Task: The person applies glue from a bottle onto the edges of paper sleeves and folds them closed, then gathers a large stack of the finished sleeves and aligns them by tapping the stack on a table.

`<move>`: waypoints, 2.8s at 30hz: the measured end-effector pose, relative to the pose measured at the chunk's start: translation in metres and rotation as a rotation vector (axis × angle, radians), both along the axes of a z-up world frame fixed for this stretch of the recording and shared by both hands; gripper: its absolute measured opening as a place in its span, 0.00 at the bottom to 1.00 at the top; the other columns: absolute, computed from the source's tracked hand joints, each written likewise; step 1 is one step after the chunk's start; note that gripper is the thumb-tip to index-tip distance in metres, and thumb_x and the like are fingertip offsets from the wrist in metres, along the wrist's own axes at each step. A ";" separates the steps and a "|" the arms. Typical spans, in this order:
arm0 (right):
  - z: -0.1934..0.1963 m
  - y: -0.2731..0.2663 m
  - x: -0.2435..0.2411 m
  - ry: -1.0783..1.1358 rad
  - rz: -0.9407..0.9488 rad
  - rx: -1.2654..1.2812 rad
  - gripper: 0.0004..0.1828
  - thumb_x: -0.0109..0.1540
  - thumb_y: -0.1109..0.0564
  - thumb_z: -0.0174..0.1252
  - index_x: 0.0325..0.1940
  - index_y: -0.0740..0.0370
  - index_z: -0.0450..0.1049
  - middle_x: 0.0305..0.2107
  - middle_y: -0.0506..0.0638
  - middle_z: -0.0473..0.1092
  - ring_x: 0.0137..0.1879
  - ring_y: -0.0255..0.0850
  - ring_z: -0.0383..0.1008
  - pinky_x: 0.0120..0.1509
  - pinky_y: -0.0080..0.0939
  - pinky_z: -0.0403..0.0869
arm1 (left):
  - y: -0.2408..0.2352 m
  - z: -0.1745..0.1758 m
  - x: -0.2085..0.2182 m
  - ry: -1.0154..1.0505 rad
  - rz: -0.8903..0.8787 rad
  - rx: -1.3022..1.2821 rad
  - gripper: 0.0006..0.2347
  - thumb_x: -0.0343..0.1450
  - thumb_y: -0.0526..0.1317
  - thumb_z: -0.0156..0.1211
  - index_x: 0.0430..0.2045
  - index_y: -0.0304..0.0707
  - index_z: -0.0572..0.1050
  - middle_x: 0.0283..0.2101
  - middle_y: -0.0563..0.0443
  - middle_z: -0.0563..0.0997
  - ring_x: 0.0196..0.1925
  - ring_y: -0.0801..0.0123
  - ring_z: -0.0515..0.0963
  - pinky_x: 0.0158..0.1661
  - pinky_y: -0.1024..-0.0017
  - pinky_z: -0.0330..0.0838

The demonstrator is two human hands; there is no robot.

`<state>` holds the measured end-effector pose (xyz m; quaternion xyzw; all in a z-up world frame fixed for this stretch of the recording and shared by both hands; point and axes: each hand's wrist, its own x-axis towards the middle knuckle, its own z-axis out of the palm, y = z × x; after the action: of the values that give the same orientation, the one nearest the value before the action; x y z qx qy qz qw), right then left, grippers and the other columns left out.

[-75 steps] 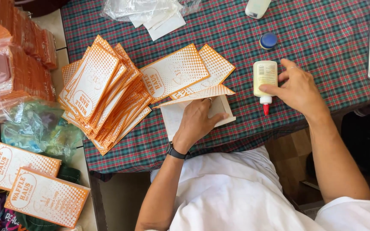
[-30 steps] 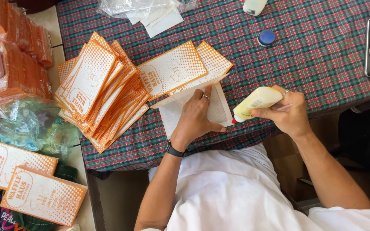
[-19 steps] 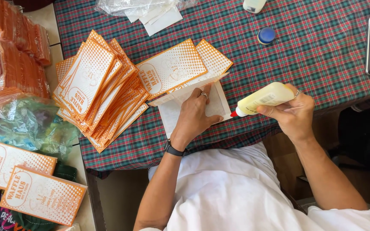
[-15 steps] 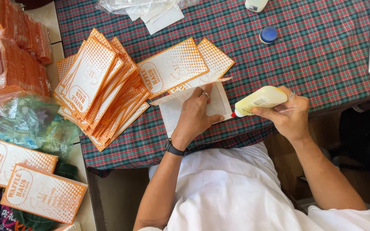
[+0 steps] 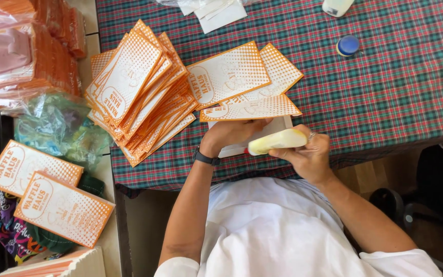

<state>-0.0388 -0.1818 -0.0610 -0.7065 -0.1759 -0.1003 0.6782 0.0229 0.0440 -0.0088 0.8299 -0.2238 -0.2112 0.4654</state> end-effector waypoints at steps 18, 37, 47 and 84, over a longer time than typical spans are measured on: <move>-0.006 -0.057 0.028 0.203 -0.045 0.231 0.23 0.60 0.65 0.65 0.58 0.70 0.69 0.45 0.66 0.75 0.52 0.53 0.79 0.61 0.57 0.80 | -0.008 -0.008 -0.049 -0.052 0.285 -0.235 0.12 0.73 0.46 0.61 0.44 0.41 0.82 0.30 0.50 0.85 0.27 0.66 0.82 0.29 0.71 0.77; 0.091 -0.020 0.015 -0.510 0.104 -0.669 0.11 0.58 0.74 0.65 0.42 0.65 0.84 0.45 0.58 0.79 0.54 0.56 0.80 0.58 0.50 0.79 | 0.023 -0.002 -0.121 -0.911 0.412 0.270 0.05 0.69 0.29 0.66 0.36 0.34 0.85 0.40 0.42 0.86 0.52 0.50 0.83 0.48 0.60 0.75; 0.067 -0.022 0.017 -0.605 0.190 -0.705 0.07 0.59 0.74 0.63 0.40 0.72 0.82 0.40 0.59 0.80 0.50 0.54 0.81 0.55 0.51 0.81 | 0.023 -0.013 -0.124 -0.897 0.444 0.300 0.05 0.71 0.31 0.65 0.37 0.35 0.85 0.43 0.40 0.86 0.55 0.49 0.82 0.52 0.57 0.74; 0.068 -0.031 0.072 -0.241 0.387 -1.326 0.57 0.50 0.40 0.69 0.80 0.55 0.57 0.74 0.51 0.57 0.83 0.69 0.35 0.74 0.86 0.25 | -0.091 0.038 -0.044 -0.512 0.528 0.648 0.10 0.68 0.29 0.59 0.41 0.27 0.81 0.44 0.47 0.71 0.39 0.71 0.71 0.36 0.73 0.67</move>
<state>0.0332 -0.2126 0.0069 -0.9112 -0.3964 0.0731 0.0855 -0.0216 -0.0466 0.0288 0.9857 -0.0357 0.0662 0.1510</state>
